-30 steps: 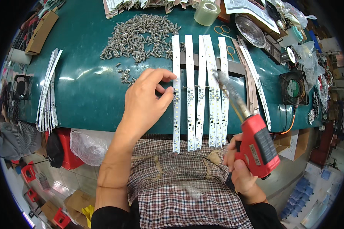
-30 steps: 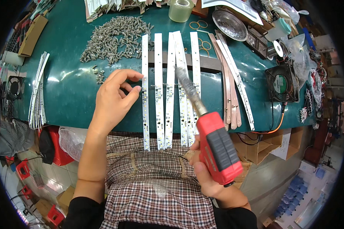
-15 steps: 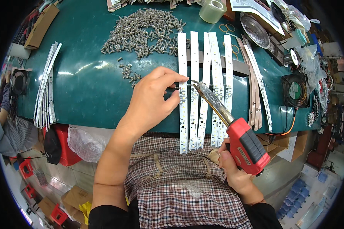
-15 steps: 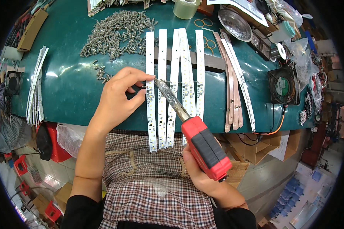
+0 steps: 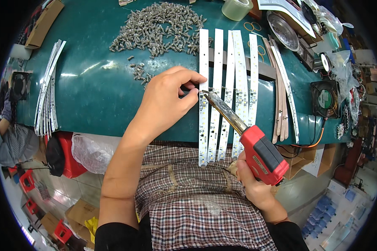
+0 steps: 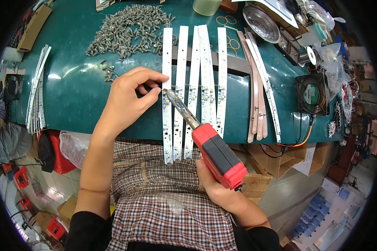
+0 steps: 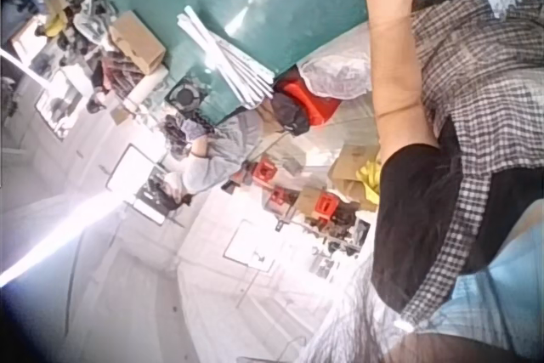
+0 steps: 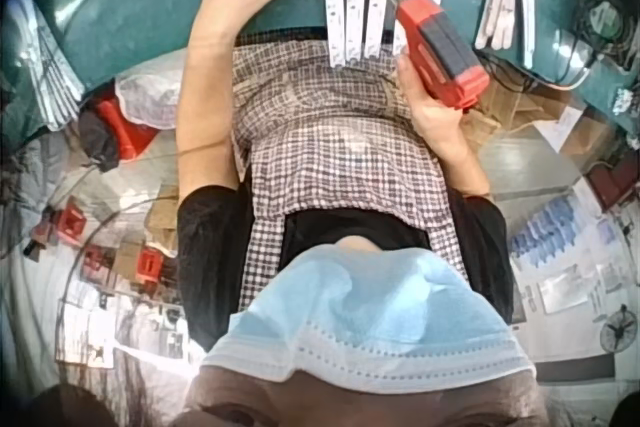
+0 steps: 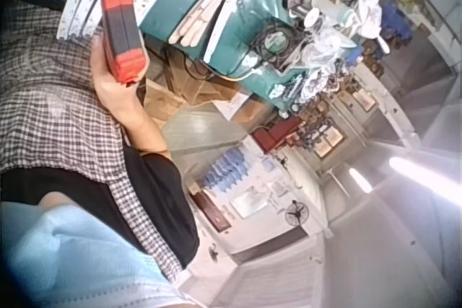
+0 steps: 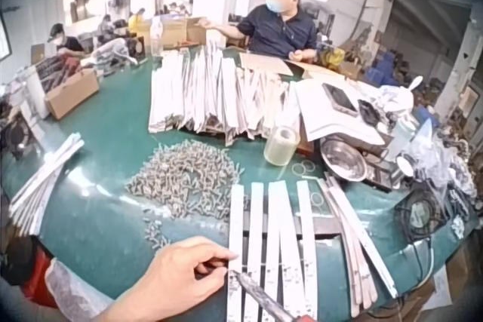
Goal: The person empties rubber bands from a metal bowl into a container, hands the bowl away, and places electronic components onto LED strips before soldering them using a soldering iron.
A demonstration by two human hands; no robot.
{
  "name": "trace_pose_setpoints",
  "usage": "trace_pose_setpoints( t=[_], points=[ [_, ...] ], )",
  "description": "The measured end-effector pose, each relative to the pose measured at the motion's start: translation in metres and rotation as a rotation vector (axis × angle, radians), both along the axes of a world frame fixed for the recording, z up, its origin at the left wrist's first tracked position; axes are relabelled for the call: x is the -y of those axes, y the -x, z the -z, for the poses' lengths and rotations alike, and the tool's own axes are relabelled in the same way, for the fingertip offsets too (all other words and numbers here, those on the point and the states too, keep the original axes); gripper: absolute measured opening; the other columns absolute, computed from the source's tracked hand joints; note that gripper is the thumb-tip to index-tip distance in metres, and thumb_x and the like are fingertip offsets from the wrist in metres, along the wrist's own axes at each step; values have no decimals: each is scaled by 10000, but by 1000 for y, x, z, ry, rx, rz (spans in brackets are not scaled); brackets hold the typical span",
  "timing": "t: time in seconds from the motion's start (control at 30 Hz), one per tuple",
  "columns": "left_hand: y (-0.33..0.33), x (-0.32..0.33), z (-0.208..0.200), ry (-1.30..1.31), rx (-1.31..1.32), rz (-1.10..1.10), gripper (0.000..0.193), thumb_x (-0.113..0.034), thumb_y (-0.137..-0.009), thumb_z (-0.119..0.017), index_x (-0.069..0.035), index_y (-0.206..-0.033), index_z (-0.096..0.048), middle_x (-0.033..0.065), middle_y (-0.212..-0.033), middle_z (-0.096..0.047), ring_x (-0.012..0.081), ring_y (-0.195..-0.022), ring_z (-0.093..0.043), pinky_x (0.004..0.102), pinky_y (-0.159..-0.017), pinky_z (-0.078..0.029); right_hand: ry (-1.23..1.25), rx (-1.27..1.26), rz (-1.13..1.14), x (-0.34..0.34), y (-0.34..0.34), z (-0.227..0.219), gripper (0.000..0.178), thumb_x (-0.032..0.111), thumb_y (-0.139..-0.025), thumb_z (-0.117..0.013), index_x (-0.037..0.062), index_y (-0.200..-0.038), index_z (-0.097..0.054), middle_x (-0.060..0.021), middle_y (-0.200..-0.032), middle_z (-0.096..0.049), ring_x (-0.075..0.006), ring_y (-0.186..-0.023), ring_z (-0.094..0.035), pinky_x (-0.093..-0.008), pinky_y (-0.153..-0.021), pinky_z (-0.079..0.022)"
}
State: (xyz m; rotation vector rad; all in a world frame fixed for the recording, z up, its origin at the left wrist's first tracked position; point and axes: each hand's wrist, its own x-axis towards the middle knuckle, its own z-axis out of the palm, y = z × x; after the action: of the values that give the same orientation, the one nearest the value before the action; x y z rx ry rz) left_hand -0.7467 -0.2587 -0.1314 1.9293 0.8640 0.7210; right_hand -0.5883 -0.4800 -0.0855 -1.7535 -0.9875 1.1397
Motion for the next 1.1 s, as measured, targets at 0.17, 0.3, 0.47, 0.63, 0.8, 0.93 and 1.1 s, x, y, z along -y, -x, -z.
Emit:
trace_pose_setpoints(
  t=[0.17,0.3,0.47,0.63,0.8,0.93,1.1],
  points=[
    [1,1,0,-55,-34,-17,262,-1,-787,-649,-61,-1034,-712,29,-861,-664,114,-745,-621,229,-619,-450,-95,81,-16,-4,5,8,109,-12,-909,-587,-14,-1012,-549,-34,-748,-552,-68,-566,-517,-220,-502,-421],
    [0,1,1,-62,-64,-15,276,-3,-775,-650,-70,-1035,-714,25,-844,-657,108,-730,-609,227,-605,-430,-107,37,30,-6,8,8,147,1,-910,-595,-9,-1049,-548,-38,-769,-561,-68,-564,-516,-223,-499,-425],
    [1,0,2,-73,-64,-8,305,7,-755,-640,-75,-1039,-715,24,-859,-661,108,-737,-614,231,-608,-432,-79,36,1,-6,7,9,204,17,-915,-600,-5,-1107,-535,-41,-793,-568,-67,-573,-516,-223,-501,-429],
    [2,0,3,-65,-53,-7,320,11,-745,-638,-76,-1044,-716,30,-882,-669,115,-761,-637,236,-611,-436,-9,-42,65,-3,7,10,301,49,-904,-641,-22,-1190,-577,-81,-970,-622,-157,-878,-599,-312,-761,-486],
    [0,1,6,-79,-43,-11,316,12,-745,-638,-71,-1040,-715,32,-889,-669,116,-760,-639,236,-612,-437,26,91,55,-6,6,8,215,57,-855,-689,-20,-1045,-624,-107,-917,-616,-202,-797,-615,-321,-698,-488],
    [0,2,5,-78,-42,-19,315,14,-744,-638,-70,-1038,-715,33,-891,-670,117,-762,-638,238,-613,-438,23,97,51,-6,7,7,184,55,-846,-694,-17,-1006,-637,-113,-885,-617,-210,-756,-615,-321,-668,-484],
    [1,2,6,-84,-45,-22,314,13,-743,-642,-69,-1038,-715,32,-892,-670,114,-762,-637,235,-613,-435,-6,72,80,-9,10,4,187,57,-842,-698,-8,-1006,-639,-104,-851,-595,-215,-721,-592,-329,-641,-469]
  ],
)
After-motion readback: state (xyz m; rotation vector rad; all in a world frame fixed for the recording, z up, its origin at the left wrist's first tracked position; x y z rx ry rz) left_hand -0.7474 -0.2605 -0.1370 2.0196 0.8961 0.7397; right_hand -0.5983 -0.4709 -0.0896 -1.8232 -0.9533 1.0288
